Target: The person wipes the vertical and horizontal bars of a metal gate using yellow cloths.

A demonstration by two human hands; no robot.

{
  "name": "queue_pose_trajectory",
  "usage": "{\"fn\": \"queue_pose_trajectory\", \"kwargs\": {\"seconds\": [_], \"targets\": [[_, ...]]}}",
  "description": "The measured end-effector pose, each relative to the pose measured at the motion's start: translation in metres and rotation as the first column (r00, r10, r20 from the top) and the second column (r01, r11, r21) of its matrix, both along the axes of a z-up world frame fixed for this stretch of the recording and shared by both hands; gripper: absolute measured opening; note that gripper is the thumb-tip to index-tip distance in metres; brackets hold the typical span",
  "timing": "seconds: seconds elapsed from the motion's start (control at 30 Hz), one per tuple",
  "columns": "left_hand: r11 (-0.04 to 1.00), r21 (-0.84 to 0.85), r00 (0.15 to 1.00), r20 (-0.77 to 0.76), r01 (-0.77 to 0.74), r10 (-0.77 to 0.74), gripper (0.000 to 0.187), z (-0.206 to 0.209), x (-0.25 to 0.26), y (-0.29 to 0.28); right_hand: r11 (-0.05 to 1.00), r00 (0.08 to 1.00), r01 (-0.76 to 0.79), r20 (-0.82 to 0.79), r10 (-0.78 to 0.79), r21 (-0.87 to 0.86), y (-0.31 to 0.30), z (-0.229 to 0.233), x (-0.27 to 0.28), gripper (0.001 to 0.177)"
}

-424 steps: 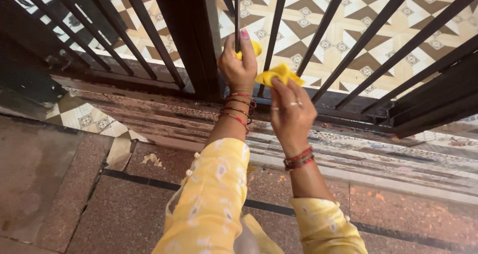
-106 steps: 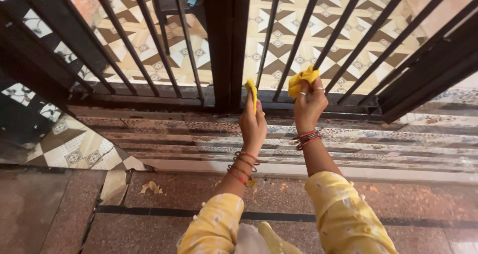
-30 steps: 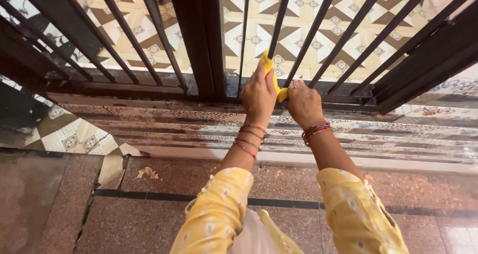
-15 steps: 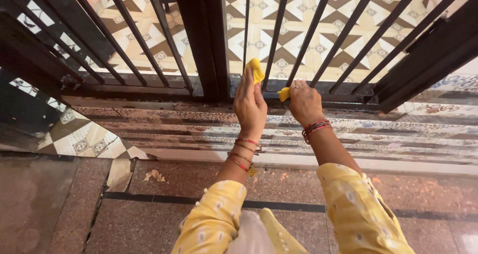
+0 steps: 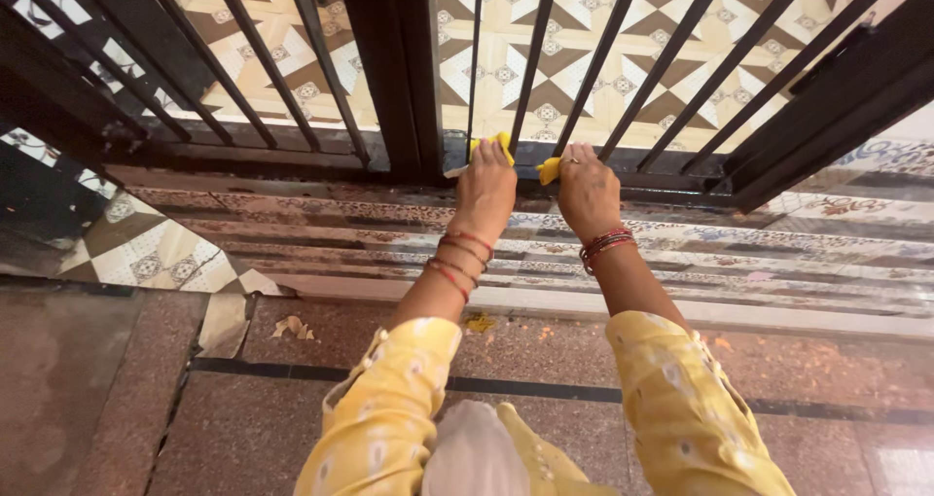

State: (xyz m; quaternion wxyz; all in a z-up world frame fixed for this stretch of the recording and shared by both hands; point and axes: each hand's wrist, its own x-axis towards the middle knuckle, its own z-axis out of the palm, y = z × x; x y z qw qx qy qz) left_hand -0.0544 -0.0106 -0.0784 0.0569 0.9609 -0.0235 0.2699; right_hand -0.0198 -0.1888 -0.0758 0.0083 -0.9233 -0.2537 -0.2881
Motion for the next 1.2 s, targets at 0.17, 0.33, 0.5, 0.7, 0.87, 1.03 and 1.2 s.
{"fn": "queue_pose_trajectory", "kwargs": {"seconds": [0.17, 0.33, 0.5, 0.7, 0.87, 1.03, 1.2], "targets": [[0.996, 0.057, 0.986, -0.158, 0.066, -0.057, 0.021, 0.000, 0.013, 0.001, 0.934, 0.947, 0.208, -0.300, -0.118, 0.290, 0.006, 0.026, -0.042, 0.030], [0.953, 0.302, 0.993, -0.115, 0.006, 0.030, 0.021, -0.016, 0.034, -0.010, 0.581, 0.993, -0.112, 0.110, 0.038, 0.806, 0.025, 0.067, -0.049, 0.035], [0.968, 0.249, 0.978, -0.208, 0.032, 0.021, 0.021, -0.022, 0.042, -0.007, 0.750, 0.929, -0.296, 0.362, 0.080, 0.592, 0.037, 0.077, -0.025, 0.034], [0.971, 0.240, 0.972, -0.233, 0.024, 0.034, 0.022, -0.016, 0.042, -0.010, 0.735, 0.968, -0.228, 0.232, 0.098, 0.638, 0.039, 0.045, -0.040, 0.028], [0.982, 0.182, 0.933, -0.359, 0.057, 0.012, 0.023, -0.018, 0.045, -0.008, 0.840, 0.985, -0.156, 0.150, 0.090, 0.520, 0.027, 0.021, -0.047, 0.028], [0.978, 0.208, 0.960, -0.278, 0.023, 0.037, 0.021, -0.021, 0.050, -0.010, 0.891, 0.999, -0.015, -0.020, 0.028, 0.454, -0.014, 0.032, -0.053, 0.021], [0.983, 0.134, 0.934, -0.351, 0.123, -0.070, 0.017, -0.003, 0.043, 0.000, 0.802, 0.911, -0.144, 0.393, -0.121, 0.580, -0.033, 0.078, -0.034, 0.030]]}}
